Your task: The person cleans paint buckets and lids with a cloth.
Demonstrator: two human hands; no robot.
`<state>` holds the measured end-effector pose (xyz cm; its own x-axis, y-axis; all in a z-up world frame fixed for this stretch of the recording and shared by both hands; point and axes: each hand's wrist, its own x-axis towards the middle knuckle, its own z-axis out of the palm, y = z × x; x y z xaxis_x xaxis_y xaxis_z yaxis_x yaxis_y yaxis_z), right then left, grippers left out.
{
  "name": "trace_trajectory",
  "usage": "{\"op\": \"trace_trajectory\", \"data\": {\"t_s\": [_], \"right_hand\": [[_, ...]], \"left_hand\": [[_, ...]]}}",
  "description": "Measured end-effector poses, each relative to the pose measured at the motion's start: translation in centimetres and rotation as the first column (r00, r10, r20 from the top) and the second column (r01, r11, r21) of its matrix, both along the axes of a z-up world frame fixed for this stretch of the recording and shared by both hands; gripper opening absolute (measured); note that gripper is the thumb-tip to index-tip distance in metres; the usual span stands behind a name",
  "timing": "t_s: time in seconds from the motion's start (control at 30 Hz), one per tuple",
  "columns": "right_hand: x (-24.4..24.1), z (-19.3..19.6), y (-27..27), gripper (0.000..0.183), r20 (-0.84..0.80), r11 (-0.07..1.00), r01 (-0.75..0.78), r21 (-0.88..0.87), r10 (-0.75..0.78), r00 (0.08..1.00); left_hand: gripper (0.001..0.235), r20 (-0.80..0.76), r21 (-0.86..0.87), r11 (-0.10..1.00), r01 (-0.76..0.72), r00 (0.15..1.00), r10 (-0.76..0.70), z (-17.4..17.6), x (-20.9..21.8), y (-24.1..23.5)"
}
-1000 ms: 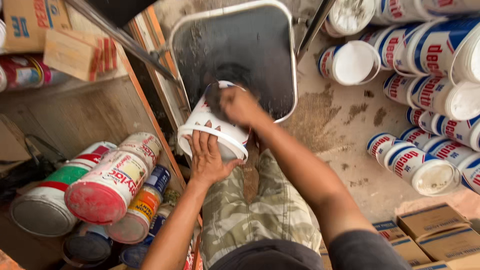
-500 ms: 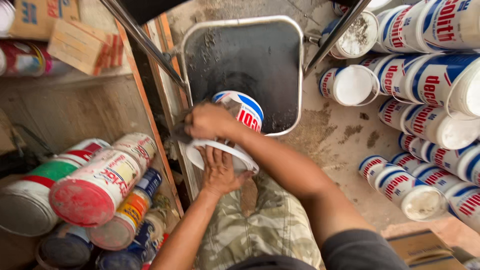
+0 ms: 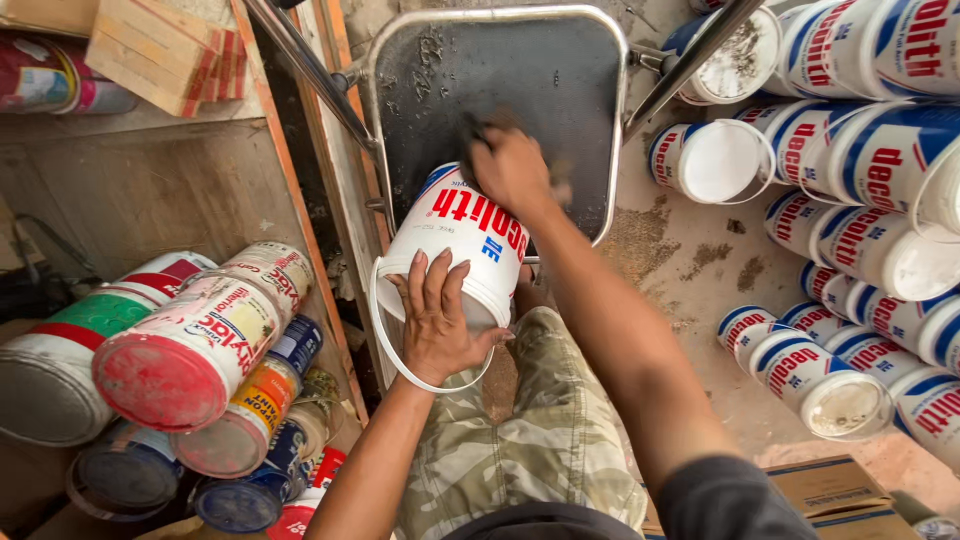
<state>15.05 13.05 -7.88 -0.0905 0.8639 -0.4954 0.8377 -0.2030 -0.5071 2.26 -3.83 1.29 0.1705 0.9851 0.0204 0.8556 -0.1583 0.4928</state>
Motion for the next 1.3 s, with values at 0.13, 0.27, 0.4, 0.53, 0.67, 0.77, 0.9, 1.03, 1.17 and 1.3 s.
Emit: {"op": "trace_trajectory", "data": {"t_s": [0.13, 0.27, 0.4, 0.53, 0.67, 0.77, 0.9, 1.03, 1.17, 1.3], "right_hand": [[0.5, 5.2, -10.3, 0.014, -0.261, 0.936, 0.098, 0.338, -0.007, 0.965], [1.7, 1.1, -12.4, 0.022, -0.473, 0.853, 0.397, 0.337, -0.211, 0.855], [2.9, -8.0, -11.5, 0.025, -0.566, 0.688, 0.726, 0.019, -0.591, 0.575], [1.1, -5.3, -17.8, 0.029, -0.473, 0.570, 0.805, -0.163, -0.761, 0.443], [-1.5, 3.4, -19.1, 0.017, -0.531, 0.790, 0.534, 0.300, -0.327, 0.782], [0.1, 0.0, -16.8, 0.026, -0.444, 0.802, 0.305, 0.514, -0.056, 0.894], [1.1, -1.9, -10.9, 0.032, -0.467, 0.825, 0.419, 0.379, -0.220, 0.856], [-0.4, 5.8, -12.9, 0.029, -0.542, 0.869, 0.348, 0.351, -0.115, 0.832], [0.9, 0.8, -10.6, 0.021, -0.505, 0.799, 0.416, 0.434, -0.166, 0.847], [-1.6, 4.1, -17.3, 0.026, -0.602, 0.814, 0.442, 0.377, -0.147, 0.785]], "left_hand": [[0.100, -0.009, -0.010, 1.000, 0.008, 1.000, -0.008, -0.3, 0.0, -0.7], [0.097, 0.022, -0.011, 1.000, -0.006, 1.000, 0.007, 0.4, -1.3, -1.6], [0.100, 0.050, -0.044, 0.997, -0.058, 0.997, 0.060, 0.8, -2.0, -1.0], [0.096, -0.154, -0.045, 0.994, -0.100, 0.984, 0.092, 2.8, -2.9, -1.3], [0.103, -0.020, -0.054, 0.995, -0.082, 0.996, 0.081, 1.3, -3.8, -0.2], [0.106, 0.049, -0.126, 0.990, -0.063, 0.996, 0.069, 1.7, -4.1, -0.2], [0.109, 0.126, -0.132, 0.989, -0.074, 0.988, 0.090, 1.2, -2.9, 1.5], [0.078, 0.023, -0.095, 0.988, -0.123, 0.992, 0.126, 1.7, -2.0, 2.3], [0.093, 0.100, -0.109, 0.993, -0.053, 0.993, 0.064, 1.7, -1.8, 2.4], [0.067, -0.013, -0.040, 0.994, -0.100, 0.995, 0.099, 1.1, -2.2, 1.7]]}}
